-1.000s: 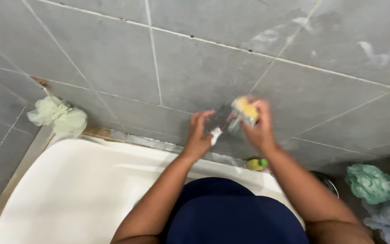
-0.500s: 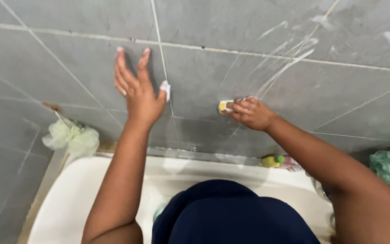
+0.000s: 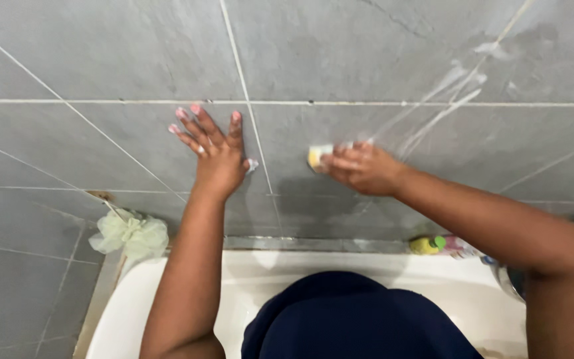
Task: The person cleans the bathroom wall tiles by scrubbing them with a sponge.
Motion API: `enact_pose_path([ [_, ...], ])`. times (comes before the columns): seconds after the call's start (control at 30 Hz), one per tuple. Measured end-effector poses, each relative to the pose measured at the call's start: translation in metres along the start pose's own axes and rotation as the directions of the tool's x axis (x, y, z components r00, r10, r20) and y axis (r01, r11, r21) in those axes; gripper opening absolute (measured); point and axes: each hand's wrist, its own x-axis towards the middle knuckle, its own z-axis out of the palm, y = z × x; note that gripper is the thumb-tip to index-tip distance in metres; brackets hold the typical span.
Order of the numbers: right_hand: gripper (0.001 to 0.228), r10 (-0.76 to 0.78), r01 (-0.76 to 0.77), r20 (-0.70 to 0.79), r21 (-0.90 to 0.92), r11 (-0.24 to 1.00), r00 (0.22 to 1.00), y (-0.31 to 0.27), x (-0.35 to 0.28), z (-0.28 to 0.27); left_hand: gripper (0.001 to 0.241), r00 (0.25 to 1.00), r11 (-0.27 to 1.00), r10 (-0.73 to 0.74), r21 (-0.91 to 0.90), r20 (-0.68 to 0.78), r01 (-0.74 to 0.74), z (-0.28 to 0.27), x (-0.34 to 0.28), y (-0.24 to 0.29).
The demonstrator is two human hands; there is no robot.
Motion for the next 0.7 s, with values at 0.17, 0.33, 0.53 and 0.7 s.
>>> enact_pose_path([
  [0.17, 0.037, 0.258, -0.368, -0.441, -0.184, 0.911, 0.859, 0.048, 0.048, -0.029, 0.138, 0.999, 1.000, -0.026, -0.016, 0.018, 0.027, -0.003, -0.002, 0.001],
  [0.33, 0.051, -0.045, 0.032, 0.068, 0.185, 0.982, 0.997, -0.012, 0.059, 0.014, 0.136, 0.998, 0.999, -0.043, 0.003, 0.053, 0.043, 0.000, -0.003, 0.003],
  [0.53, 0.044, 0.082, -0.126, -0.209, -0.208, 0.970, 0.975, 0.027, 0.090, -0.007, 0.139, 0.999, 0.999, -0.031, 0.019, 0.016, 0.031, 0.004, -0.004, 0.001],
  [0.7, 0.043, 0.151, -0.190, -0.237, -0.151, 0.970, 0.960, 0.008, 0.094, -0.005, 0.139, 1.000, 0.999, -0.019, 0.031, -0.001, 0.019, 0.009, -0.008, -0.003],
])
